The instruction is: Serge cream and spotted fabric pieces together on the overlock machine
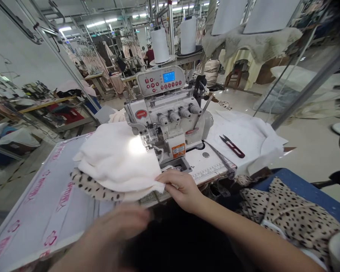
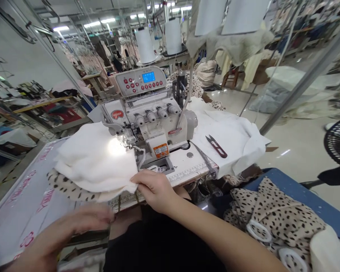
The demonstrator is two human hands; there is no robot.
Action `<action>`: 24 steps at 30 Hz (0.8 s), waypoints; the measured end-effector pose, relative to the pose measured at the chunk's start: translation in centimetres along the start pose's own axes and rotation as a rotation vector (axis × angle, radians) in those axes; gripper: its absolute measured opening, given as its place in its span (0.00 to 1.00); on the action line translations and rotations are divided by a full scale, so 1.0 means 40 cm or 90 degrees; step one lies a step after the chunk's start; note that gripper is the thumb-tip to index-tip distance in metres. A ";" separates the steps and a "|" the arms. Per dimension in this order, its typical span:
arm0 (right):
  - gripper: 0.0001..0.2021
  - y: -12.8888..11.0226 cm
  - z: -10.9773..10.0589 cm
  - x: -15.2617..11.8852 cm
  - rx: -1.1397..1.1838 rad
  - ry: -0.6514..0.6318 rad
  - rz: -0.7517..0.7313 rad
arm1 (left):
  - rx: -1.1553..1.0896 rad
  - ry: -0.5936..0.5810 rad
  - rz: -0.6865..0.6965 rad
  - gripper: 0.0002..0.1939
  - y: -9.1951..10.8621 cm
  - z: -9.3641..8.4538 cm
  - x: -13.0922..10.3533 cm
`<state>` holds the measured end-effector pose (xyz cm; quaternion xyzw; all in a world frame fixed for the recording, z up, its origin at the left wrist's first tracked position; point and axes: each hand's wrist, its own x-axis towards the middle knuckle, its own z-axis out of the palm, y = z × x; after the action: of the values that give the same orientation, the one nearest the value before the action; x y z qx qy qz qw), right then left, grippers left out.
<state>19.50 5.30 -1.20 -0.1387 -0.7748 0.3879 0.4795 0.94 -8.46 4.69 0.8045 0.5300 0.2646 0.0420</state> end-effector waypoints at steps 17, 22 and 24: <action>0.15 -0.042 -0.008 0.011 -0.062 0.024 -0.078 | -0.005 0.170 0.099 0.08 -0.036 0.062 0.166; 0.12 -0.053 -0.004 0.022 -0.060 0.039 -0.105 | -0.016 0.176 0.096 0.08 -0.040 0.067 0.173; 0.10 -0.060 -0.004 0.027 -0.058 0.044 -0.100 | -0.018 0.178 0.098 0.08 -0.041 0.069 0.176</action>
<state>19.46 4.39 1.28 -0.1124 -0.7830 0.3082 0.5284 2.95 -0.99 4.44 0.7973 0.4636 0.3843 -0.0411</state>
